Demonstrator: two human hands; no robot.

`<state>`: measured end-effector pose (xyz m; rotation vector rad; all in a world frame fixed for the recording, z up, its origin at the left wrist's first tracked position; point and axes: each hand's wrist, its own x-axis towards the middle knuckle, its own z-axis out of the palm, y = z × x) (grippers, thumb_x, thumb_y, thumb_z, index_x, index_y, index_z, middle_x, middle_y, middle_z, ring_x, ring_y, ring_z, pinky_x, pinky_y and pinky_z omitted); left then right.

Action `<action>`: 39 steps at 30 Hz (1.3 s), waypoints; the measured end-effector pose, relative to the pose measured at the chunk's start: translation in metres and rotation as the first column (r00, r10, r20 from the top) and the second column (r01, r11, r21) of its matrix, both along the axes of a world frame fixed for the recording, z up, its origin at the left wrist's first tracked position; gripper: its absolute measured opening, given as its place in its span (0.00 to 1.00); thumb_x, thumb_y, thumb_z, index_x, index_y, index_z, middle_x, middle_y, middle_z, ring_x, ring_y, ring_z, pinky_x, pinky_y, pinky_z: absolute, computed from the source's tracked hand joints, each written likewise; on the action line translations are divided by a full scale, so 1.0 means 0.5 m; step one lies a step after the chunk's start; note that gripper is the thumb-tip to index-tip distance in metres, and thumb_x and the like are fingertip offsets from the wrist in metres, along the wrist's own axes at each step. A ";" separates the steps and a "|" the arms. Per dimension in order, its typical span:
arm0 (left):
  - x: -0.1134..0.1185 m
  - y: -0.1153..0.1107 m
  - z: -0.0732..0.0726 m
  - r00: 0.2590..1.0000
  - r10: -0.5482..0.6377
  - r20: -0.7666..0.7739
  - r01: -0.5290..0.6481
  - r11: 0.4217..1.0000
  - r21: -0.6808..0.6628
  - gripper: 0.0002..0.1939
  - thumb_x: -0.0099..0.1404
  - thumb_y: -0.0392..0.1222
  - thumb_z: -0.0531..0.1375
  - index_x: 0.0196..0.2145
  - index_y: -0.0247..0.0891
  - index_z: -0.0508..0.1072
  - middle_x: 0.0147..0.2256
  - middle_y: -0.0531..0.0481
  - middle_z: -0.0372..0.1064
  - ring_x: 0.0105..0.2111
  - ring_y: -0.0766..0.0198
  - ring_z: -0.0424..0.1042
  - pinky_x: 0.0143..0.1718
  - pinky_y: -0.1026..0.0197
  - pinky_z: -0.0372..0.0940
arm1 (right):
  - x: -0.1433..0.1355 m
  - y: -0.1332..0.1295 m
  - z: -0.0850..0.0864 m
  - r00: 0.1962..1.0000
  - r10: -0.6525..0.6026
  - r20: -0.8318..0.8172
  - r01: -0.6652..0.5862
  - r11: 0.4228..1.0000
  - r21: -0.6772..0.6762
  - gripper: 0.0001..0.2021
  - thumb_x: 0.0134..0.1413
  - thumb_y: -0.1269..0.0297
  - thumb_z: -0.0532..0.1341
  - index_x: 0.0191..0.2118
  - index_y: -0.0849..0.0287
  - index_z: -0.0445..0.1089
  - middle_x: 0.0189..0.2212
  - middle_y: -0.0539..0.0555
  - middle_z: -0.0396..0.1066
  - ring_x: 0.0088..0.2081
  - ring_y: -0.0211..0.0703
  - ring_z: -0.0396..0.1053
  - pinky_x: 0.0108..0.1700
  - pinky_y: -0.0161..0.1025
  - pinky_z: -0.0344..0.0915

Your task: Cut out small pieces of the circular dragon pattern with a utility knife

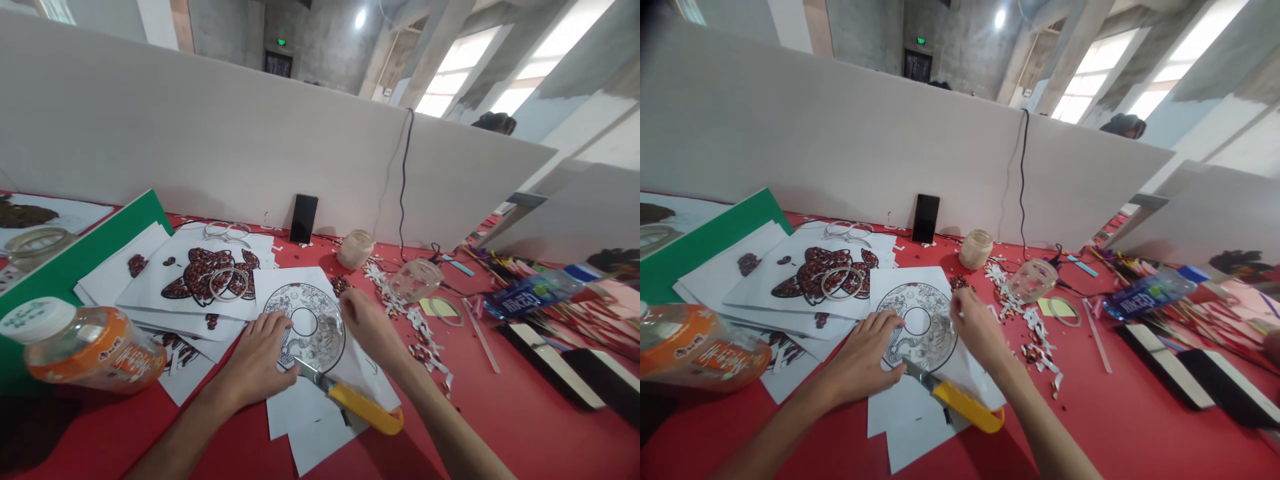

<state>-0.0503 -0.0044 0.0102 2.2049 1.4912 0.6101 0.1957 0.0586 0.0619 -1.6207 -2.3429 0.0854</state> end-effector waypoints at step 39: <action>-0.116 0.061 0.000 0.870 0.459 -0.182 -0.306 0.790 0.531 0.10 0.72 0.35 0.54 0.41 0.39 0.77 0.51 0.43 0.75 0.49 0.44 0.71 0.47 0.44 0.66 | 0.126 -0.078 -0.088 0.924 -0.336 0.182 0.263 0.904 0.337 0.14 0.69 0.59 0.52 0.49 0.57 0.71 0.44 0.63 0.76 0.45 0.62 0.75 0.45 0.56 0.67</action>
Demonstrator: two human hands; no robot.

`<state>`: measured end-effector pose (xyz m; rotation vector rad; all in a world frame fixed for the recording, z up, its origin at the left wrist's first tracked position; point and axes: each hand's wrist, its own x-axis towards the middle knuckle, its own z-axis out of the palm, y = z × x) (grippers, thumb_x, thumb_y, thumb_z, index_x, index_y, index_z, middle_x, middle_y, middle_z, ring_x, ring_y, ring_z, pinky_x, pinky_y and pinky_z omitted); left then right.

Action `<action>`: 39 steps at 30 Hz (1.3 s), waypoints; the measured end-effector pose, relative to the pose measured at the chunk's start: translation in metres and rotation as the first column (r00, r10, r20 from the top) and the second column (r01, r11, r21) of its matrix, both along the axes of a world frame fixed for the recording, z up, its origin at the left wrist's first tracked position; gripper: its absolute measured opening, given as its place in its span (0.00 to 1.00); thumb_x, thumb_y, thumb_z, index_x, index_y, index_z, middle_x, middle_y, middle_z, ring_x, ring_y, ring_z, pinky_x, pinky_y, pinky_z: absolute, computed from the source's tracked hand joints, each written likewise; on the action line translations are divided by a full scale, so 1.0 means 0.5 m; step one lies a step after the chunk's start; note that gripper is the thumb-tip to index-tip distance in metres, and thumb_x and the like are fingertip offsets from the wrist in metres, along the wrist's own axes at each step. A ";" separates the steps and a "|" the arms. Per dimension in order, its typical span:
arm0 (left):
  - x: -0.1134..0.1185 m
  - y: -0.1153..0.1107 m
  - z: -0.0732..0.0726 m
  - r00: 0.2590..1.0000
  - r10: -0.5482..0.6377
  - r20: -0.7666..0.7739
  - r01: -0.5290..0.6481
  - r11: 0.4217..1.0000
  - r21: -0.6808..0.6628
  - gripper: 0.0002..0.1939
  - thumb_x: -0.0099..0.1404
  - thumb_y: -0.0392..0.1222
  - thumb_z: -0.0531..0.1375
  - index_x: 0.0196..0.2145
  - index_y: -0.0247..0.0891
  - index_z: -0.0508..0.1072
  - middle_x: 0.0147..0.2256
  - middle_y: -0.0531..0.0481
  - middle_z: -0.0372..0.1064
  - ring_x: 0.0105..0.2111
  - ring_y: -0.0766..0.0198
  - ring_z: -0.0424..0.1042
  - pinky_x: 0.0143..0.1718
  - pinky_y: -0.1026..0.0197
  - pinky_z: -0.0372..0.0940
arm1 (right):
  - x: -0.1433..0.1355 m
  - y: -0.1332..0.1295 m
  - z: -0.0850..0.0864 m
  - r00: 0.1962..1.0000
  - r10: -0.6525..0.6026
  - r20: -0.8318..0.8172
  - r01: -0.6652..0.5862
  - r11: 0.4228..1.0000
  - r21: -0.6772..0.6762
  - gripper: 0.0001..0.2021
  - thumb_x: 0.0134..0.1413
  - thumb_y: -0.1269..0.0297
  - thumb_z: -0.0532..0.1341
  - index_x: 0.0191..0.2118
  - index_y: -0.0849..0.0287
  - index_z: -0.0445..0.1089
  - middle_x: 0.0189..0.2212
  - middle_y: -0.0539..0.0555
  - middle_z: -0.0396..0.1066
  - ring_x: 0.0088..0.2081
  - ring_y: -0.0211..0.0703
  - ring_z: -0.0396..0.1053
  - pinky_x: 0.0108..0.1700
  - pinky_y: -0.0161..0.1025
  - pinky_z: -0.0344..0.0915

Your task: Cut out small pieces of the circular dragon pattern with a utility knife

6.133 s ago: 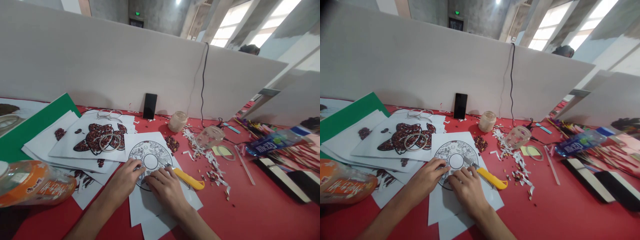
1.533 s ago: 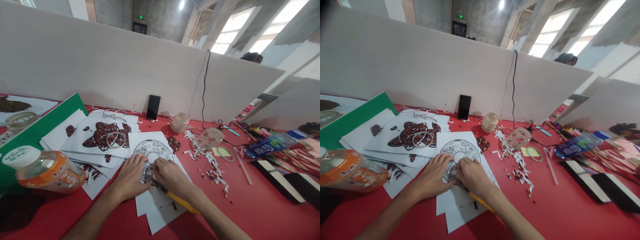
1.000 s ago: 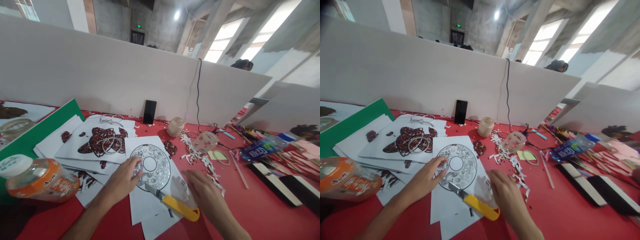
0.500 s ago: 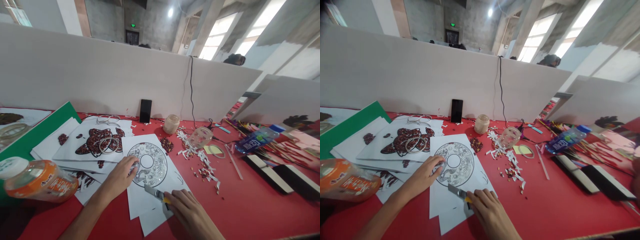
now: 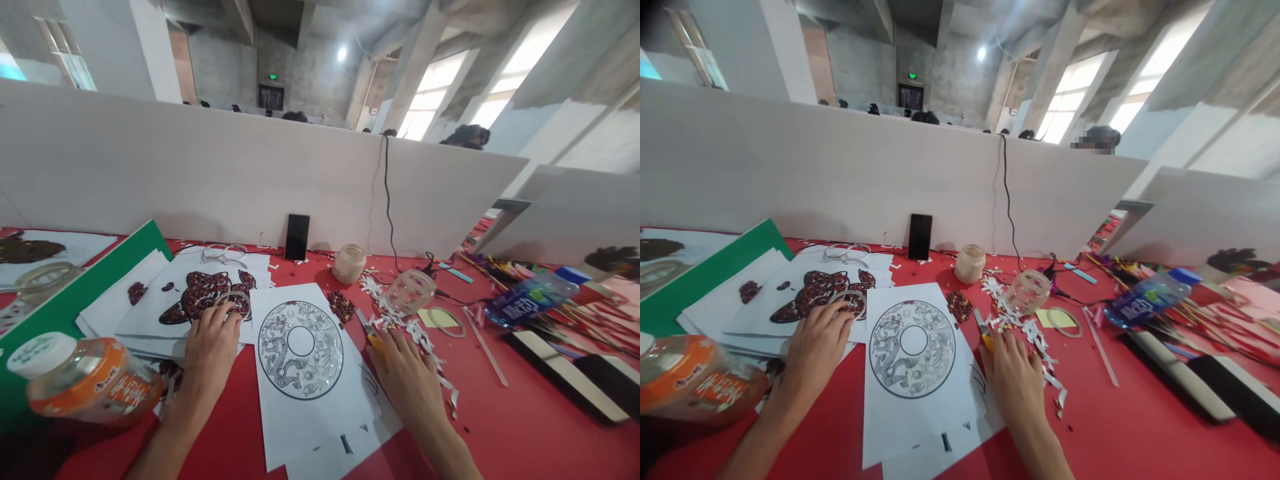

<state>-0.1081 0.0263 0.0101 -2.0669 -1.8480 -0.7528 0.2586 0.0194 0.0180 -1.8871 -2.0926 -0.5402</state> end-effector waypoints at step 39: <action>0.106 -0.044 0.010 0.674 -0.325 0.663 0.508 0.856 -0.098 0.11 0.75 0.46 0.56 0.44 0.43 0.78 0.38 0.48 0.76 0.41 0.59 0.75 0.44 0.58 0.70 | -0.258 0.005 0.016 0.180 0.266 -0.947 -0.535 0.834 0.132 0.09 0.68 0.57 0.58 0.37 0.54 0.67 0.36 0.53 0.69 0.39 0.42 0.68 0.41 0.38 0.68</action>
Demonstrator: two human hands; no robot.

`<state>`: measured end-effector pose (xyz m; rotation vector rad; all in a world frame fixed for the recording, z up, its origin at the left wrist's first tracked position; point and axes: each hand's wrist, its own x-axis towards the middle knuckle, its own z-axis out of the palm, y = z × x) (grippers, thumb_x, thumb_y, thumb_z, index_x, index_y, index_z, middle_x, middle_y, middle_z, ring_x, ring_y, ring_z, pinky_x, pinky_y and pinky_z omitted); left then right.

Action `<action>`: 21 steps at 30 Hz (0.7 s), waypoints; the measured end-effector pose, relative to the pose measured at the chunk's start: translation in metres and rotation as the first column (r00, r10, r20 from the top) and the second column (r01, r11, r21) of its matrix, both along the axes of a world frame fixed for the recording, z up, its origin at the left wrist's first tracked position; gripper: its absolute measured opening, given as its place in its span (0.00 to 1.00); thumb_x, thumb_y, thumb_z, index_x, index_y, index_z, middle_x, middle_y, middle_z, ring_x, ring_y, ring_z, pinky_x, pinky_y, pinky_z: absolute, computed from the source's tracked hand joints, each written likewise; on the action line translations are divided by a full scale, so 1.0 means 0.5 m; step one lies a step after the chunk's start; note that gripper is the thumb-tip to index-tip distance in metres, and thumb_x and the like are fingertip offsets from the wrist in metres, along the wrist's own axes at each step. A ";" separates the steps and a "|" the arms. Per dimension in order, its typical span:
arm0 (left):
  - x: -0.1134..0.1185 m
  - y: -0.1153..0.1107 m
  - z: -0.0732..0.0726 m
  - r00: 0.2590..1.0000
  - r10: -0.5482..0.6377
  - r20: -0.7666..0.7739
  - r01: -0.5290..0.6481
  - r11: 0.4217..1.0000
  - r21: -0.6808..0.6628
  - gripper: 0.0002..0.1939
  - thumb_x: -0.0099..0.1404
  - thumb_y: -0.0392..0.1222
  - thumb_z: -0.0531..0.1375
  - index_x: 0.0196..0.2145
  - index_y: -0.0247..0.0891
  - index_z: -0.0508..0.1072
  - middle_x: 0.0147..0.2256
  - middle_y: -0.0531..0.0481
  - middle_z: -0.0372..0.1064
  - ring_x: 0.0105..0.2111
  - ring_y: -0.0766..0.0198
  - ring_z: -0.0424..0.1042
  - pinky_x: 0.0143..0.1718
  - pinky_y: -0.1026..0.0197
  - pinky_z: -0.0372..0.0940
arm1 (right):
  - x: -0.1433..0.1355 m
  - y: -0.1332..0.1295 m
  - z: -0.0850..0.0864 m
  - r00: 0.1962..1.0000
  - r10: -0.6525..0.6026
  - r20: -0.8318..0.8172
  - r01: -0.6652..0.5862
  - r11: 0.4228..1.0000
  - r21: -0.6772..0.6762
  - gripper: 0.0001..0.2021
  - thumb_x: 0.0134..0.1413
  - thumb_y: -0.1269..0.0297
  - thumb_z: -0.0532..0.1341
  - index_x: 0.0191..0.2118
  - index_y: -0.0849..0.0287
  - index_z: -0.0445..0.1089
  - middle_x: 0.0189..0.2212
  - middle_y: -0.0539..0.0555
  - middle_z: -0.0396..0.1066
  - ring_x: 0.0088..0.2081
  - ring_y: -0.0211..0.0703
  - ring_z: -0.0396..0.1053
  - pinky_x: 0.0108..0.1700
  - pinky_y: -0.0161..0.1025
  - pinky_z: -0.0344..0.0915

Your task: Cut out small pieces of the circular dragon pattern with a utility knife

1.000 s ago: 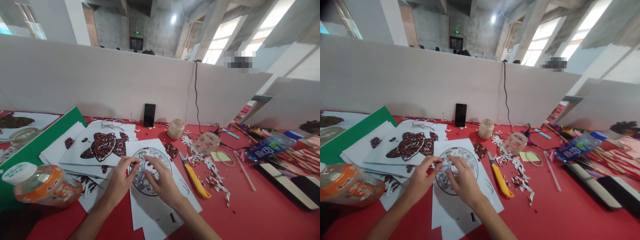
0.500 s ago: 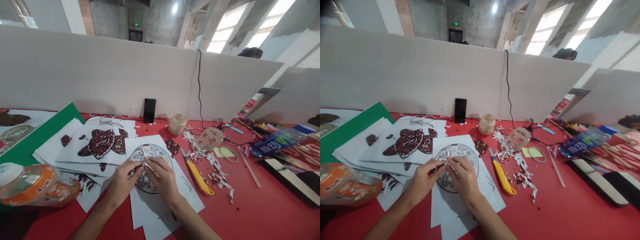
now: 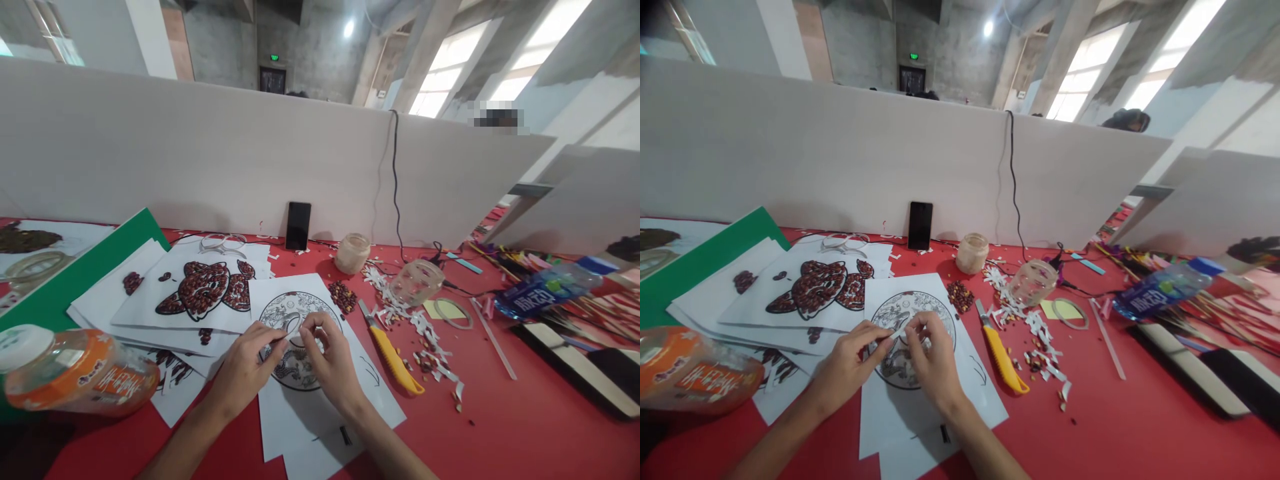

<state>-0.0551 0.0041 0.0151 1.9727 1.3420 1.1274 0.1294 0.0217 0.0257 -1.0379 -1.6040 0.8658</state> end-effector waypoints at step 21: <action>-0.002 0.001 -0.006 0.986 0.011 -0.164 0.020 0.982 0.187 0.09 0.73 0.38 0.55 0.40 0.41 0.76 0.32 0.49 0.73 0.36 0.58 0.70 0.47 0.52 0.67 | 0.000 -0.010 -0.001 0.966 0.081 0.247 -0.127 0.976 0.177 0.05 0.67 0.67 0.59 0.39 0.55 0.72 0.37 0.54 0.73 0.39 0.43 0.71 0.41 0.40 0.69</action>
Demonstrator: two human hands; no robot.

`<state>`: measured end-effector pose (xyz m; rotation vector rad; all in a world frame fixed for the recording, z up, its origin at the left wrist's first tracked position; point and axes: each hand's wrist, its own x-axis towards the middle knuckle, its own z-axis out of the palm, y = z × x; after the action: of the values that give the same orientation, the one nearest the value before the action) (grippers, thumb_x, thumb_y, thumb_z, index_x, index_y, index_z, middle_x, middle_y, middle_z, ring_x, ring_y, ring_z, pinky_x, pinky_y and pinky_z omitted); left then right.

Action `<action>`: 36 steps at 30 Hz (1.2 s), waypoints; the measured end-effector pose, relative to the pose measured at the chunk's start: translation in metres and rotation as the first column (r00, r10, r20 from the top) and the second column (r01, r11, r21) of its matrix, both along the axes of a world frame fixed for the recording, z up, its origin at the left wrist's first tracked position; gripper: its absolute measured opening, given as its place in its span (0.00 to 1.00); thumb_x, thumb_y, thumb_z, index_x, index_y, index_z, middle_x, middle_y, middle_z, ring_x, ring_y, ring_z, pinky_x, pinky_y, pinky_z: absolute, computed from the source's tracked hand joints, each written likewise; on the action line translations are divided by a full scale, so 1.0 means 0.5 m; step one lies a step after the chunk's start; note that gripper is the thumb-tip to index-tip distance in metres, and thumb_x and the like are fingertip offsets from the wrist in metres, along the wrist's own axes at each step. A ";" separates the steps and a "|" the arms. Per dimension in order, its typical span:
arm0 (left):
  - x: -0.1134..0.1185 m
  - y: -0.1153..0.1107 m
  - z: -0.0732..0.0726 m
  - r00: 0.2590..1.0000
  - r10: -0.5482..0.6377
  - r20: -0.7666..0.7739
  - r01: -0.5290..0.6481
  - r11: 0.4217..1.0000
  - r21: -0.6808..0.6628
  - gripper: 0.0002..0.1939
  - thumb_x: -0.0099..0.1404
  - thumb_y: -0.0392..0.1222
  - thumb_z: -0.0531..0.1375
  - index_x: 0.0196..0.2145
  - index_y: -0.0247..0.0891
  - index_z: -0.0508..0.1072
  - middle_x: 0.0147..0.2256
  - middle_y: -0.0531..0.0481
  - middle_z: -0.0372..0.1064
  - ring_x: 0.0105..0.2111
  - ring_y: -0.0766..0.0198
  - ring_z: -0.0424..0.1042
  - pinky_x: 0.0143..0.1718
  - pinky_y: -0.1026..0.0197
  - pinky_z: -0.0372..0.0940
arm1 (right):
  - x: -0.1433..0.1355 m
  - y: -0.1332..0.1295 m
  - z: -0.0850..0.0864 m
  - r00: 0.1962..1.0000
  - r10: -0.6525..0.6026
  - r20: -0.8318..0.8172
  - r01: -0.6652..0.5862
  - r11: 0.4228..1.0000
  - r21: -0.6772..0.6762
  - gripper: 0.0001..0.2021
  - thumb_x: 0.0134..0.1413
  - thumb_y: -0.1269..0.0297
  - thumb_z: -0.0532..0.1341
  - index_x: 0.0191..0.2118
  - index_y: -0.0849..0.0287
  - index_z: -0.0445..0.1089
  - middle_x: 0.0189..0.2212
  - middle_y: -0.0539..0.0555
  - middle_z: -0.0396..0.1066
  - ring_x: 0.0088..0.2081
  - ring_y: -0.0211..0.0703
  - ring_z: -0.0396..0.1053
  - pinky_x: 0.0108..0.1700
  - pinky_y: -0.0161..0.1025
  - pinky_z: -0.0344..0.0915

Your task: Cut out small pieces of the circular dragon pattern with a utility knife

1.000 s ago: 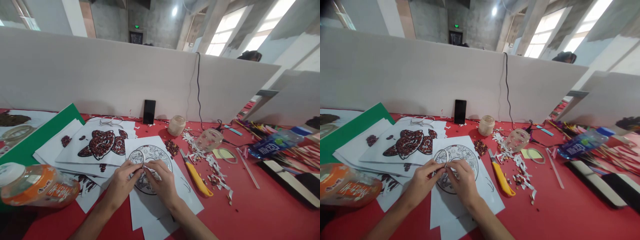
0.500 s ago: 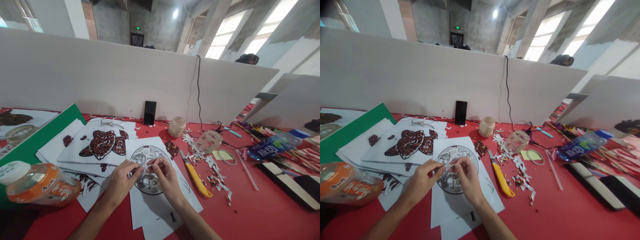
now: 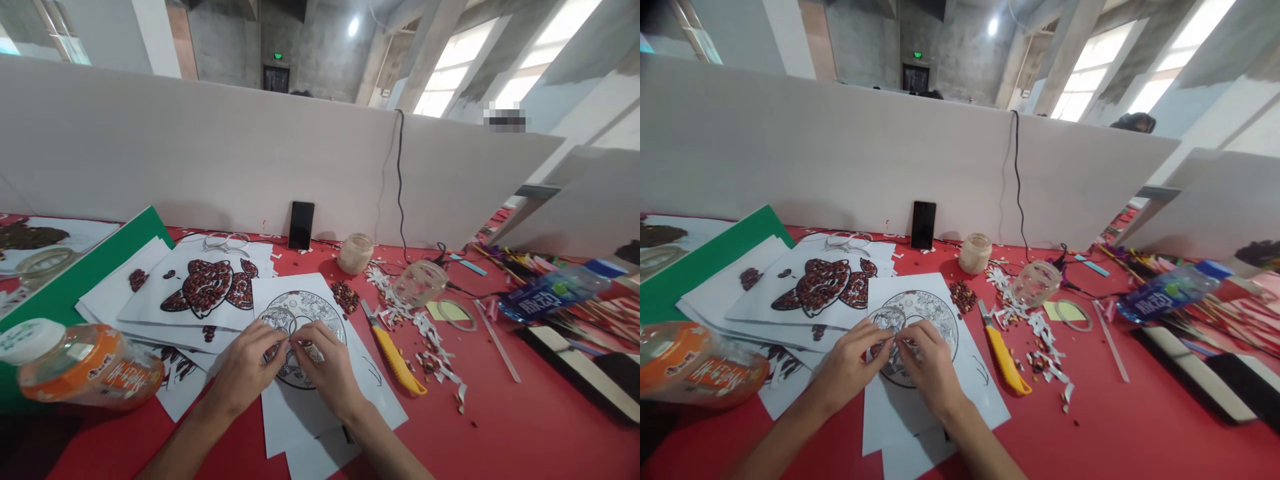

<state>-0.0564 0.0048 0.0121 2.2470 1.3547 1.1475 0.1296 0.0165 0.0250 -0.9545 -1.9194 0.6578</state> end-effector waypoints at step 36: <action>0.003 0.007 0.030 0.786 0.104 0.609 0.289 0.809 -0.512 0.13 0.65 0.50 0.62 0.32 0.37 0.77 0.32 0.49 0.75 0.37 0.58 0.71 0.40 0.60 0.62 | -0.006 -0.071 0.018 0.873 -0.058 -0.485 -0.282 0.750 -0.598 0.21 0.58 0.51 0.69 0.56 0.46 0.74 0.50 0.54 0.77 0.49 0.48 0.73 0.52 0.46 0.70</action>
<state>-0.0548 0.0084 0.0271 1.3096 1.0859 1.0874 0.1266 -0.0190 0.0338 -0.9599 -1.3009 1.5646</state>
